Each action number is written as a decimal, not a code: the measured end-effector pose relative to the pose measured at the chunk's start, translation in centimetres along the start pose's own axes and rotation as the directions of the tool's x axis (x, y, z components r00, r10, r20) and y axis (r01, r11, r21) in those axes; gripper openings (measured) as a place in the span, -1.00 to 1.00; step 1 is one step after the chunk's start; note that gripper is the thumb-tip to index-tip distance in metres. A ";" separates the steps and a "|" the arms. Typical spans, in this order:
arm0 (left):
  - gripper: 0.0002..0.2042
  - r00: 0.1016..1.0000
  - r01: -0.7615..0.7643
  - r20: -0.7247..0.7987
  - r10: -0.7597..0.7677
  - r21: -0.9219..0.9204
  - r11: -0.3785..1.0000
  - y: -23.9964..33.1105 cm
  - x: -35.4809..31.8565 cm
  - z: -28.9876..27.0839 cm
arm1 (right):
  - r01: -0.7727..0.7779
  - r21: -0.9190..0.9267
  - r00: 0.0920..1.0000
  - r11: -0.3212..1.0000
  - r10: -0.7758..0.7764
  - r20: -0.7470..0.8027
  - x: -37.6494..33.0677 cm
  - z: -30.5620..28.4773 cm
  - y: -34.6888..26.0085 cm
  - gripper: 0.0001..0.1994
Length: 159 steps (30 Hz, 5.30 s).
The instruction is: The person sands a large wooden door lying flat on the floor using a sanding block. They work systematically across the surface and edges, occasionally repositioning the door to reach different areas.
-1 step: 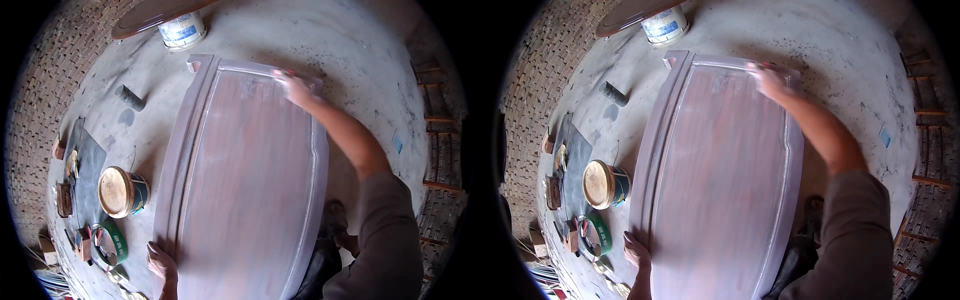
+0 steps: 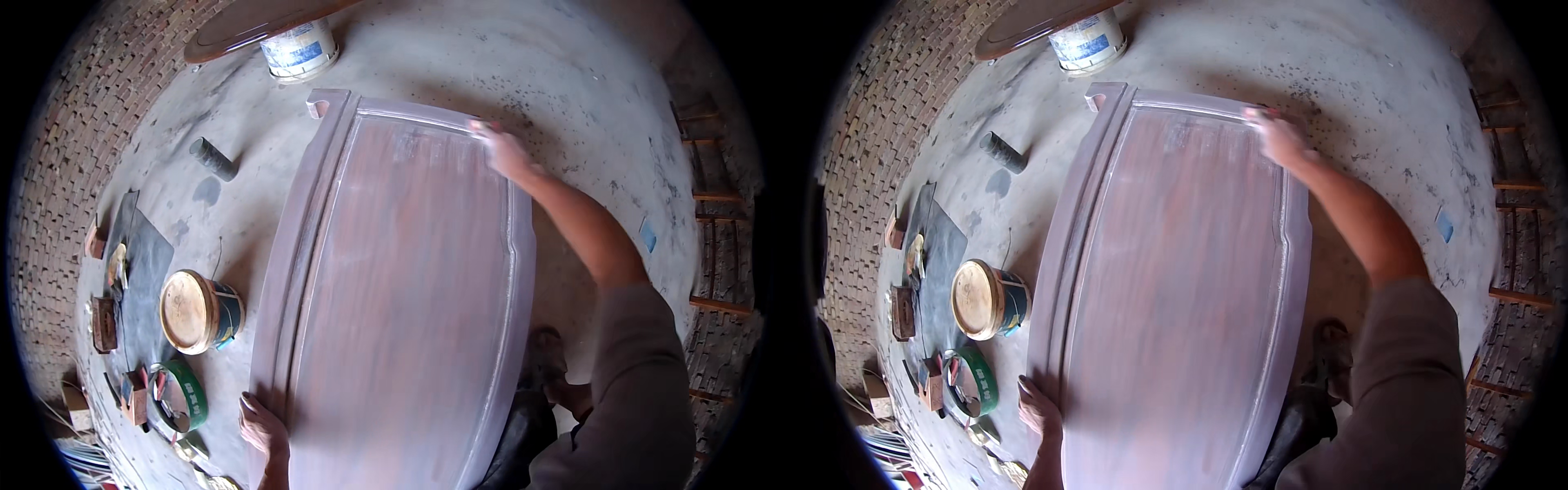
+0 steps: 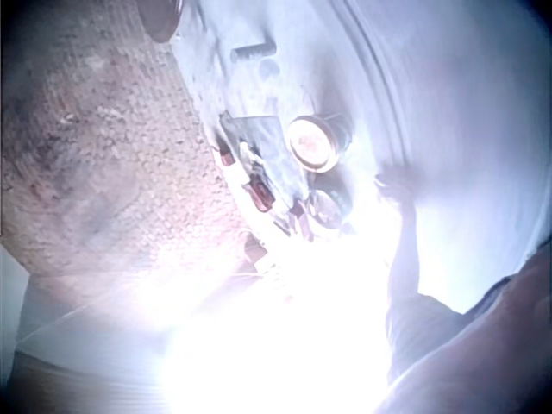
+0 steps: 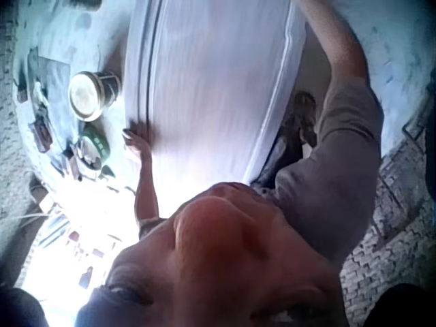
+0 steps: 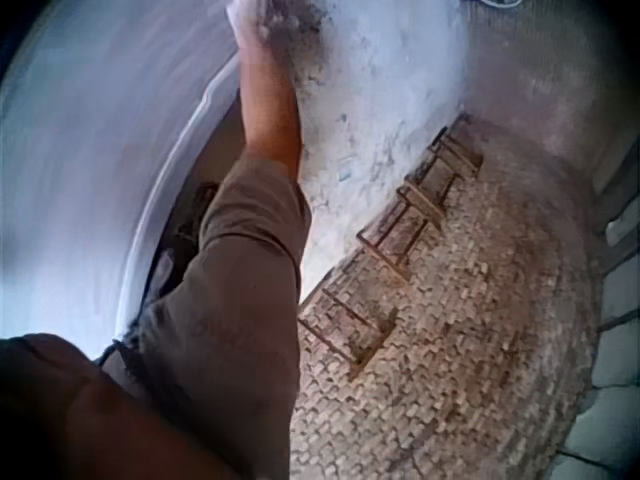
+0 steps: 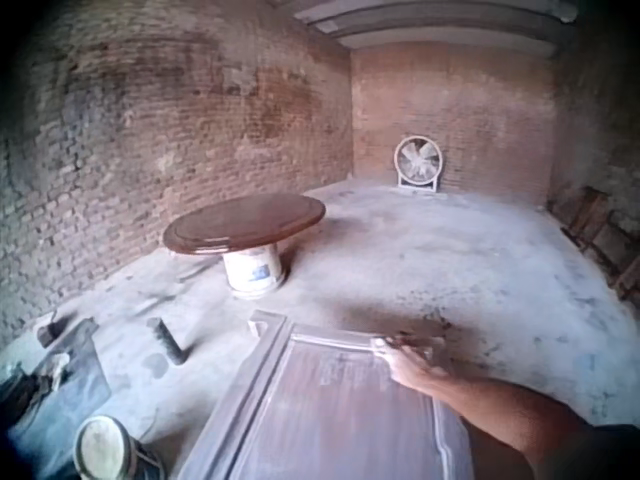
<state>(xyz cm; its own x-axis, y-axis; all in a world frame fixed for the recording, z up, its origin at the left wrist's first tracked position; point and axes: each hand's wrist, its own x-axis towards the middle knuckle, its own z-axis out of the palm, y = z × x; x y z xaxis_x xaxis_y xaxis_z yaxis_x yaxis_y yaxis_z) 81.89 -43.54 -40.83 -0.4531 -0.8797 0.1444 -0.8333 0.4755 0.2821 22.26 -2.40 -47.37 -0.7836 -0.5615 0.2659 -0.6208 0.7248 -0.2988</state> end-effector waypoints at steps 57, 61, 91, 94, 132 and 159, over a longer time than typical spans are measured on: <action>-0.55 0.942 -0.334 0.126 0.312 0.255 0.907 -4.8 3.9 4.6 | 0.054 0.711 0.998 0.701 -0.048 -0.028 -10.5 -0.2 -12.4 -0.75; -0.44 0.979 -0.036 0.201 0.034 0.005 0.999 0.8 1.4 5.2 | 0.168 -0.387 0.972 0.907 -0.218 -0.090 -5.4 1.6 2.5 -0.57; -0.46 0.999 0.012 0.050 -0.012 0.016 1.000 0.6 0.0 -0.5 | 0.502 0.197 0.865 0.842 -0.491 -0.108 -4.1 2.3 -16.2 -0.48; -0.47 0.998 0.009 0.069 -0.008 -0.019 1.000 1.1 0.2 1.6 | 0.057 0.003 0.990 0.998 -0.057 0.132 4.9 1.9 -11.6 -0.47; -0.58 0.996 0.017 0.081 -0.023 0.084 0.996 0.2 0.0 0.1 | 0.687 0.462 0.615 0.561 -0.787 0.040 -20.3 2.2 -44.6 -0.56; -0.26 0.970 0.162 0.146 -0.194 0.203 0.966 -2.8 -27.1 -5.7 | 0.482 0.435 0.792 0.760 -0.591 0.156 -23.9 -1.4 -36.0 -0.47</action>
<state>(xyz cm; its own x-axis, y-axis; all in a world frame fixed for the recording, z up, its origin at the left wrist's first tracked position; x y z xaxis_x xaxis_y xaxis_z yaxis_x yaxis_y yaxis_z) 98.33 -21.10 -40.12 -0.3244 -0.9444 -0.0527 -0.9424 0.3180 0.1033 63.39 -14.48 -41.65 -0.2572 -0.9349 0.2444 -0.8607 0.1067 -0.4977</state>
